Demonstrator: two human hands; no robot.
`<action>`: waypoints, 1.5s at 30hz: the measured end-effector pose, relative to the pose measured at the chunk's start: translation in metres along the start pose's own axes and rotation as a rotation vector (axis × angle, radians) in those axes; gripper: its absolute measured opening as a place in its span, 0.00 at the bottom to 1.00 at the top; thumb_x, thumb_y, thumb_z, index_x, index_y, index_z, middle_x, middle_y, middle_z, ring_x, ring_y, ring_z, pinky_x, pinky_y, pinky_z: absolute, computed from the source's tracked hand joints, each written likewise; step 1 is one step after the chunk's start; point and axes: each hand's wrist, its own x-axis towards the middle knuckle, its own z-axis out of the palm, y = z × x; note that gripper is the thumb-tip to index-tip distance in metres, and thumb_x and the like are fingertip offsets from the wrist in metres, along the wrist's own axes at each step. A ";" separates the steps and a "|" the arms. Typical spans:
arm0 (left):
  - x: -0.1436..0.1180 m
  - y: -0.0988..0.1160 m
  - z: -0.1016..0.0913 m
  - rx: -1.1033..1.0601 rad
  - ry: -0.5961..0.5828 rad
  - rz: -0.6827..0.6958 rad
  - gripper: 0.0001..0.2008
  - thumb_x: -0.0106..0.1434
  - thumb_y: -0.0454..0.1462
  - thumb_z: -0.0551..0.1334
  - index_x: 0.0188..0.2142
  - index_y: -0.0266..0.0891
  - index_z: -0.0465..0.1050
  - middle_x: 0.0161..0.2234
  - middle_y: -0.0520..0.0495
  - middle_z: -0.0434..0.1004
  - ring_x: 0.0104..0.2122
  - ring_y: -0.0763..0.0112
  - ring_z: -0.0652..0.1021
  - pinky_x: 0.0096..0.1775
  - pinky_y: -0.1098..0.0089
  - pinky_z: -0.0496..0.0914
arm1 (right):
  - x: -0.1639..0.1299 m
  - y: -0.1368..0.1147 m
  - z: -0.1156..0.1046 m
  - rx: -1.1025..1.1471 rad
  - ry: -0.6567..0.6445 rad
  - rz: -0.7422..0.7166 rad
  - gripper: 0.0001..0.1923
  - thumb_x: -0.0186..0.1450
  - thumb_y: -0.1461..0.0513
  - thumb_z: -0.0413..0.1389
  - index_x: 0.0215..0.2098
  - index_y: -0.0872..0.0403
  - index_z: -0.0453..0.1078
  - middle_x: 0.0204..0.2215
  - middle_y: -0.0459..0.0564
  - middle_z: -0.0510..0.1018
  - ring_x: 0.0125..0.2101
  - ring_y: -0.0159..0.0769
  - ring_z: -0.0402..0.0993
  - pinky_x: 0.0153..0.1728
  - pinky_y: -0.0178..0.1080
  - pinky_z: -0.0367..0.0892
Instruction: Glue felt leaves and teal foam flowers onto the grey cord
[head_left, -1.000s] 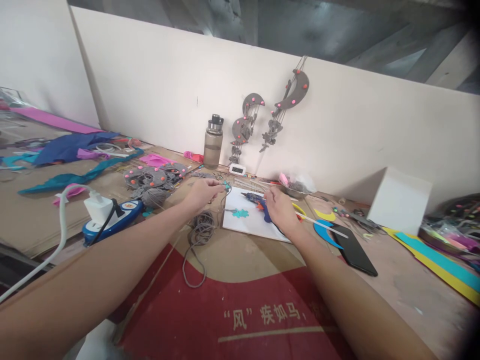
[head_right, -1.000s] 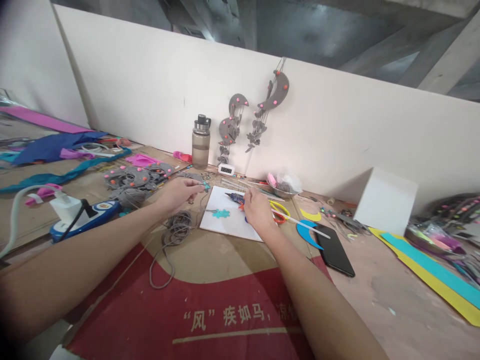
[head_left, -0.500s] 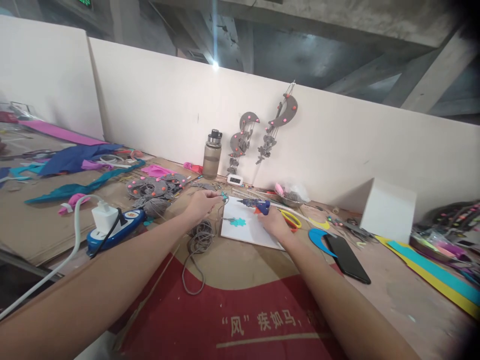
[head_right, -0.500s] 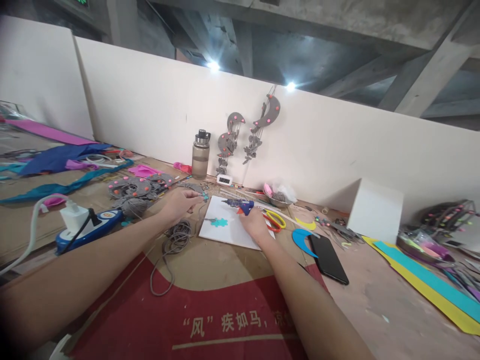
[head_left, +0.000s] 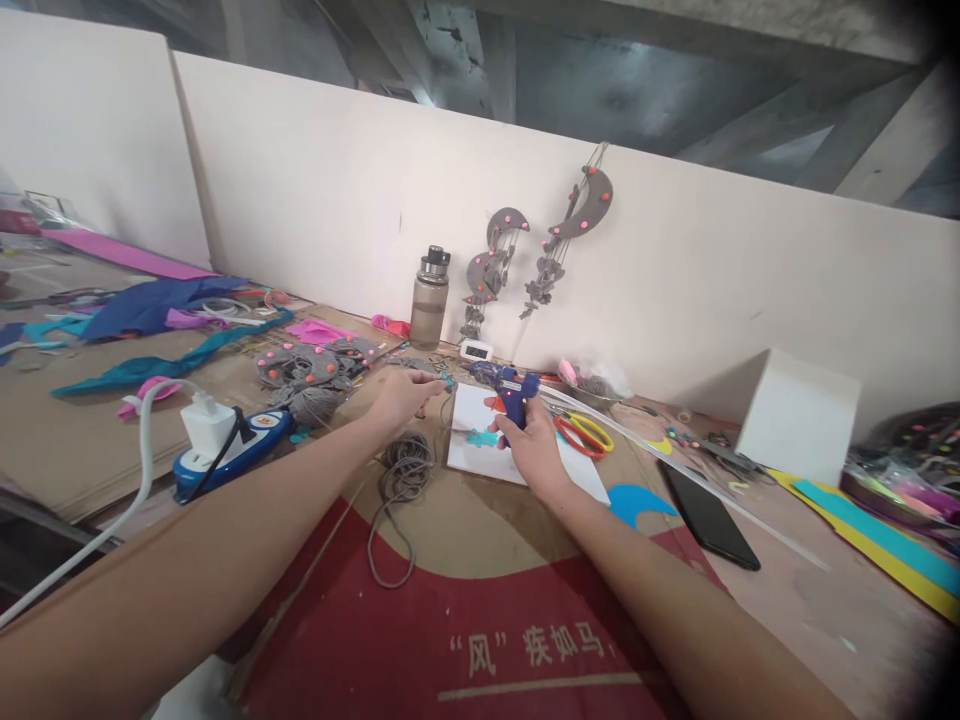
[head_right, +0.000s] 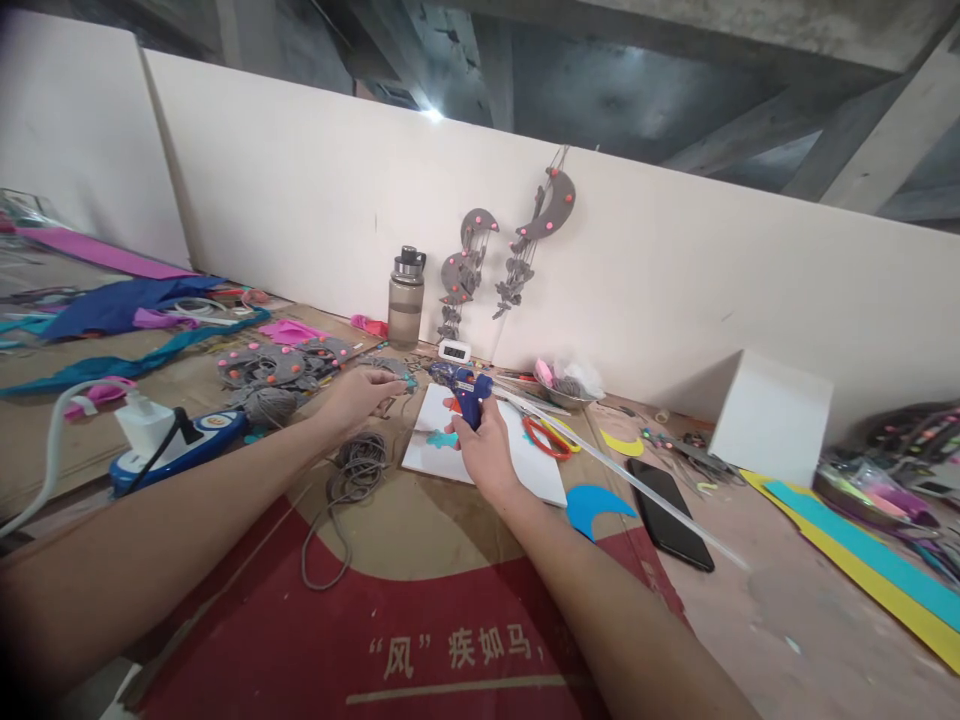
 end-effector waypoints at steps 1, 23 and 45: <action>-0.001 0.001 0.000 -0.001 -0.001 -0.007 0.11 0.50 0.41 0.67 0.26 0.34 0.72 0.15 0.57 0.59 0.15 0.81 0.58 0.19 0.76 0.51 | -0.001 -0.001 0.001 -0.019 -0.016 -0.007 0.16 0.59 0.61 0.51 0.46 0.51 0.60 0.41 0.49 0.74 0.26 0.29 0.69 0.20 0.32 0.66; -0.002 -0.002 0.005 -0.050 -0.062 -0.009 0.12 0.49 0.41 0.67 0.26 0.34 0.70 0.16 0.58 0.56 0.14 0.83 0.56 0.18 0.76 0.47 | -0.008 0.004 0.001 -0.367 -0.038 -0.082 0.12 0.63 0.59 0.49 0.45 0.52 0.61 0.34 0.49 0.75 0.31 0.37 0.70 0.30 0.38 0.65; -0.002 -0.003 0.004 -0.022 -0.042 0.012 0.12 0.48 0.42 0.68 0.25 0.34 0.72 0.16 0.57 0.57 0.14 0.83 0.56 0.18 0.76 0.48 | -0.010 -0.003 0.001 -0.494 -0.063 -0.059 0.12 0.64 0.59 0.48 0.44 0.54 0.59 0.34 0.53 0.74 0.29 0.39 0.68 0.31 0.40 0.63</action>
